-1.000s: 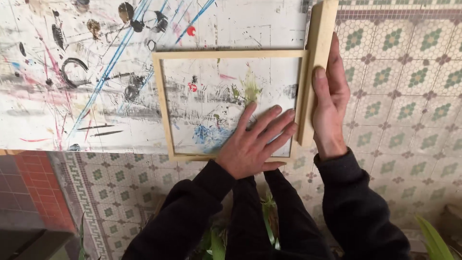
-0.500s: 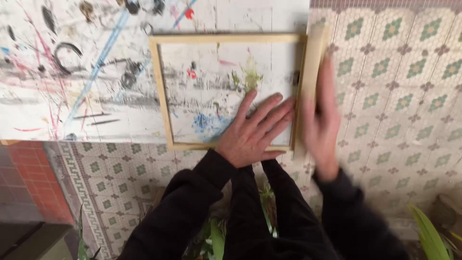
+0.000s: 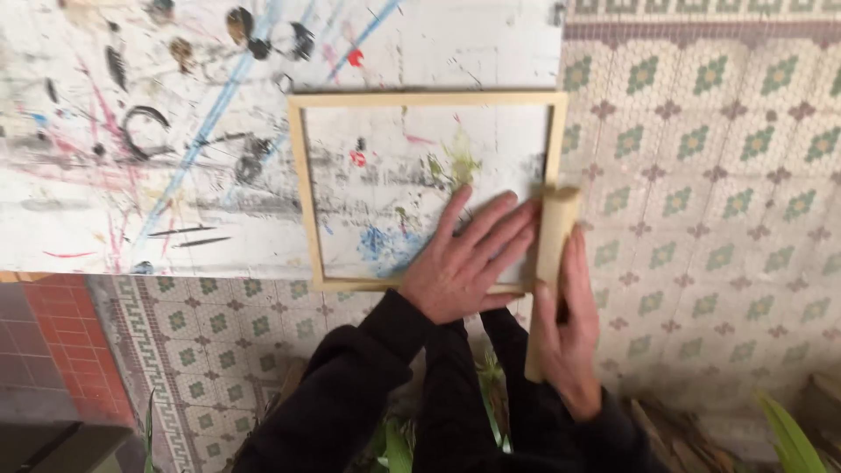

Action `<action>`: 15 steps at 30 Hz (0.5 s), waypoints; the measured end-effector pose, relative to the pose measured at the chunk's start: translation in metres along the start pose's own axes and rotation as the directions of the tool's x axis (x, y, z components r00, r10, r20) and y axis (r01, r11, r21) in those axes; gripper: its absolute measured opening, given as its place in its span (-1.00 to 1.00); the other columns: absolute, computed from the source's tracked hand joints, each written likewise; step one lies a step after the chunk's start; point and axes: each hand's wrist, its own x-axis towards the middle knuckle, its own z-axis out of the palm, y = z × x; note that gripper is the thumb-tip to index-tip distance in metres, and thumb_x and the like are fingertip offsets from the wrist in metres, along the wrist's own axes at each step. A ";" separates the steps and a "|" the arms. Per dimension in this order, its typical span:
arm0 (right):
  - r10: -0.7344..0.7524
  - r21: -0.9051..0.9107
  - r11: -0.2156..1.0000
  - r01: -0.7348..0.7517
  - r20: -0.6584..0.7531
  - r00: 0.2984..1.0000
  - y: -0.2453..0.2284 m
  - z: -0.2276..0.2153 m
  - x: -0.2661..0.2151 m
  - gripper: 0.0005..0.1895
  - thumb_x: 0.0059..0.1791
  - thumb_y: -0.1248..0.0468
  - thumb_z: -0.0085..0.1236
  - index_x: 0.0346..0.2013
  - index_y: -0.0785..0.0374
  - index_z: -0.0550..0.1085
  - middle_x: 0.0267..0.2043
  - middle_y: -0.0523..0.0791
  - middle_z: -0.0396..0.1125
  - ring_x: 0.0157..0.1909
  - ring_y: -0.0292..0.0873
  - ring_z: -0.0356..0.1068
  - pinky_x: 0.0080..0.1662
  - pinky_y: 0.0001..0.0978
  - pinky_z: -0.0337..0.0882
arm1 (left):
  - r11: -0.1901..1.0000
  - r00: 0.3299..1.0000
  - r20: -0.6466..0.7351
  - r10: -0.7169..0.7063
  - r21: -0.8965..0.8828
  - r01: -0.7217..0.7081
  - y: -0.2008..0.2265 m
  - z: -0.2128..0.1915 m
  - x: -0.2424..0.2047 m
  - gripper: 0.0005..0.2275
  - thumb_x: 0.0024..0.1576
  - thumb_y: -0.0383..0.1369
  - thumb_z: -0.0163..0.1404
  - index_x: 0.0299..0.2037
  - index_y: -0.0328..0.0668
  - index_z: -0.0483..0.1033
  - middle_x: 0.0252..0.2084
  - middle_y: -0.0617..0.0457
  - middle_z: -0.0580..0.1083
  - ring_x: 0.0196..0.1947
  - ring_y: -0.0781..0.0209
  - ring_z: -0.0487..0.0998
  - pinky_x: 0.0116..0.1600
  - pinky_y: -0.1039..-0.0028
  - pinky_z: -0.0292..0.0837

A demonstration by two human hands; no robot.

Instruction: Sanding the edges of a wooden picture frame using a sanding block on a workshop table.

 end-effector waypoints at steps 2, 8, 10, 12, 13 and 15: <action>0.049 0.137 0.989 -0.049 0.004 0.999 0.011 -0.002 0.048 -0.41 0.23 0.29 -0.20 0.54 0.44 0.02 0.63 0.17 -0.06 0.63 0.10 -0.02 0.55 -0.02 0.06 | 0.999 1.000 0.015 -0.003 -0.034 0.004 -0.009 0.002 0.003 -0.11 0.20 0.33 -0.05 0.54 -0.22 0.13 0.62 -0.06 -0.01 0.62 -0.01 -0.09 0.60 -0.26 -0.27; 0.035 0.519 0.854 -0.035 0.010 0.999 0.028 -0.001 0.097 -0.33 0.28 0.19 -0.16 0.58 0.43 -0.12 0.68 0.13 -0.16 0.69 0.03 -0.07 0.64 -0.03 0.06 | 1.000 0.996 0.084 0.009 -0.009 -0.008 0.000 -0.009 0.004 -0.04 0.11 0.36 -0.05 0.57 -0.18 0.06 0.62 -0.03 -0.06 0.61 0.00 -0.11 0.58 -0.24 -0.27; 0.024 0.431 0.902 -0.027 0.014 1.000 0.023 -0.003 0.064 -0.35 0.29 0.18 -0.22 0.58 0.46 -0.13 0.68 0.11 -0.19 0.72 0.00 -0.16 0.66 -0.08 -0.06 | 0.999 0.996 0.087 -0.005 0.040 0.002 0.001 -0.005 0.002 -0.02 0.08 0.37 -0.04 0.57 -0.15 0.05 0.63 -0.01 -0.06 0.62 0.01 -0.11 0.60 -0.23 -0.28; 0.052 0.429 0.902 -0.053 0.013 0.999 0.018 -0.003 0.031 -0.34 0.25 0.22 -0.23 0.57 0.46 -0.11 0.67 0.12 -0.15 0.70 0.06 -0.11 0.64 -0.04 -0.03 | 1.000 1.000 0.019 -0.010 0.016 0.009 0.001 0.005 -0.001 -0.02 0.12 0.39 -0.04 0.59 -0.14 0.04 0.64 -0.01 -0.07 0.64 0.03 -0.13 0.63 -0.22 -0.29; 0.041 0.438 0.898 -0.044 0.016 0.999 0.019 0.002 0.059 -0.34 0.25 0.22 -0.23 0.57 0.46 -0.11 0.67 0.12 -0.15 0.70 0.06 -0.11 0.64 -0.04 -0.03 | 0.999 1.000 0.018 -0.017 0.029 0.016 -0.011 0.006 0.002 -0.02 0.12 0.39 -0.04 0.59 -0.14 0.04 0.64 -0.01 -0.07 0.64 0.03 -0.13 0.63 -0.22 -0.29; 0.041 0.356 0.933 -0.046 0.021 0.999 0.020 -0.001 0.085 -0.36 0.26 0.25 -0.24 0.58 0.42 -0.10 0.68 0.12 -0.17 0.67 0.06 0.01 0.59 -0.07 0.16 | 0.998 1.000 0.025 0.004 -0.060 -0.003 -0.006 0.010 -0.002 -0.04 0.18 0.39 -0.06 0.59 -0.20 0.04 0.64 -0.06 -0.07 0.63 -0.01 -0.13 0.60 -0.25 -0.30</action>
